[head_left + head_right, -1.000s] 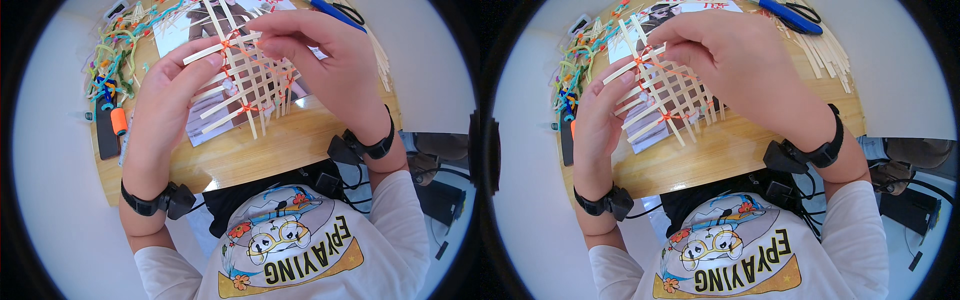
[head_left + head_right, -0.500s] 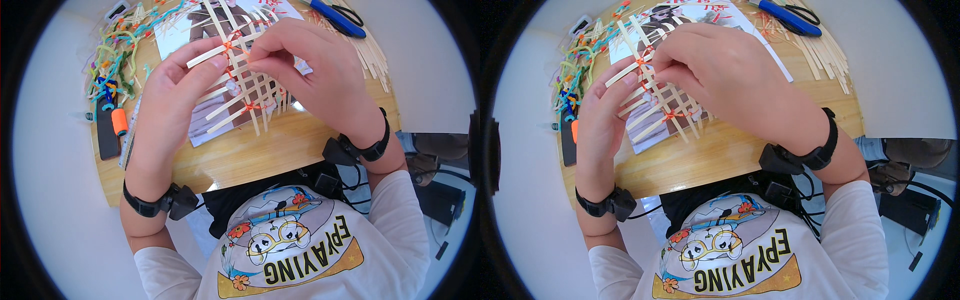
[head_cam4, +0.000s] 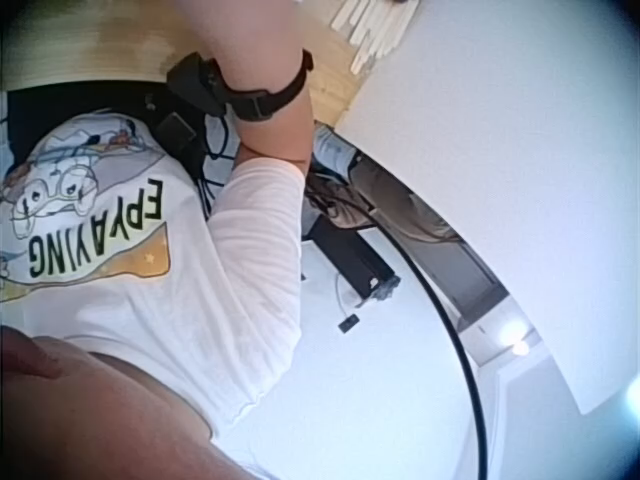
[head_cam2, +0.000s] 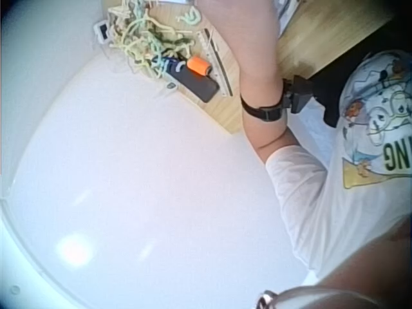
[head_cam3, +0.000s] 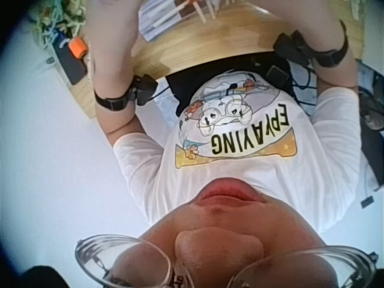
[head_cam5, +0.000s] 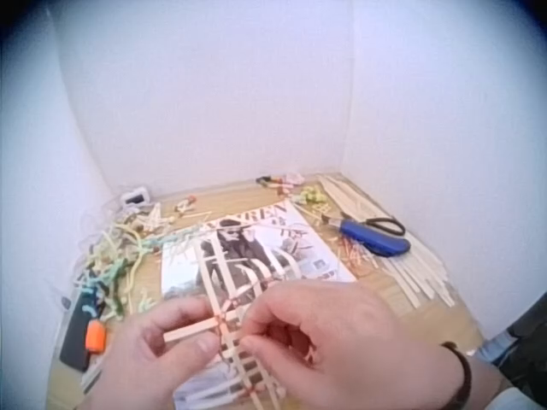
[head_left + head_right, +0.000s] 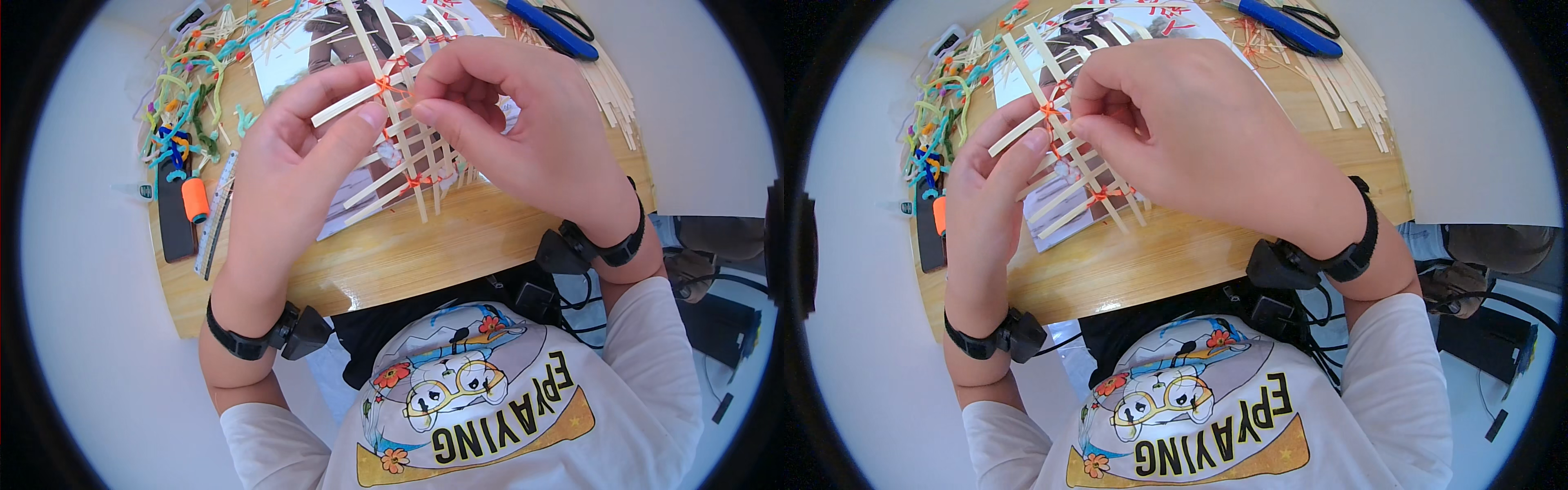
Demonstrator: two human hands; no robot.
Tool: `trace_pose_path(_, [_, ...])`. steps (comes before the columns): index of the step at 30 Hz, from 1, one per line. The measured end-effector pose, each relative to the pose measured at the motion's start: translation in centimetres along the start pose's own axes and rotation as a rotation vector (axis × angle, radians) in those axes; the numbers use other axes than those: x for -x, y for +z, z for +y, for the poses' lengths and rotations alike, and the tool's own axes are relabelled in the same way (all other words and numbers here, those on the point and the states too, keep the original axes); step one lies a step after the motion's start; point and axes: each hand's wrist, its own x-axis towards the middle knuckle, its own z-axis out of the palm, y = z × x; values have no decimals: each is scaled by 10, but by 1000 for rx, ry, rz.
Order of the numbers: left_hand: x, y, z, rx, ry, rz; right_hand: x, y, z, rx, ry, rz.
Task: The recorder is weaving thin wooden or bamboo strips together using orange string to create a craft object.
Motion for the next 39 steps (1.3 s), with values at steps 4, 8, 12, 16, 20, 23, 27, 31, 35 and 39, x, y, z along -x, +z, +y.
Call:
trace_pose_path(4, [1, 0, -1, -65, 50, 28, -1, 0, 0, 27, 14, -10])
trace_pose_path(8, [0, 0, 1, -110, 22, 3, 0, 1, 0, 13, 7, 13])
trace_pose_path(12, [2, 0, 0, -94, 7, 4, 1, 4, 1, 39, -15, 65])
trace_pose_path(16, [2, -2, 1, -129, 50, -3, 1, 7, 3, 149, -107, 117])
trace_pose_path(20, [-5, -13, 5, 412, -37, -214, 1, 6, 9, 176, -176, 182])
trace_pose_path(23, [-8, -15, 1, 332, -31, -205, 1, 5, 8, 157, -171, 193])
trace_pose_path(27, [-8, -13, -12, -33, 100, -113, 1, 5, 5, 124, -161, 138])
trace_pose_path(31, [-9, -11, -16, 65, 67, -69, 3, 5, 4, 122, -179, 119])
trace_pose_path(35, [-8, -10, -20, -40, 168, -32, 3, 6, 3, 96, -159, 105])
trace_pose_path(39, [-7, -9, -19, 69, 153, -59, 3, 6, 3, 69, -152, 73])
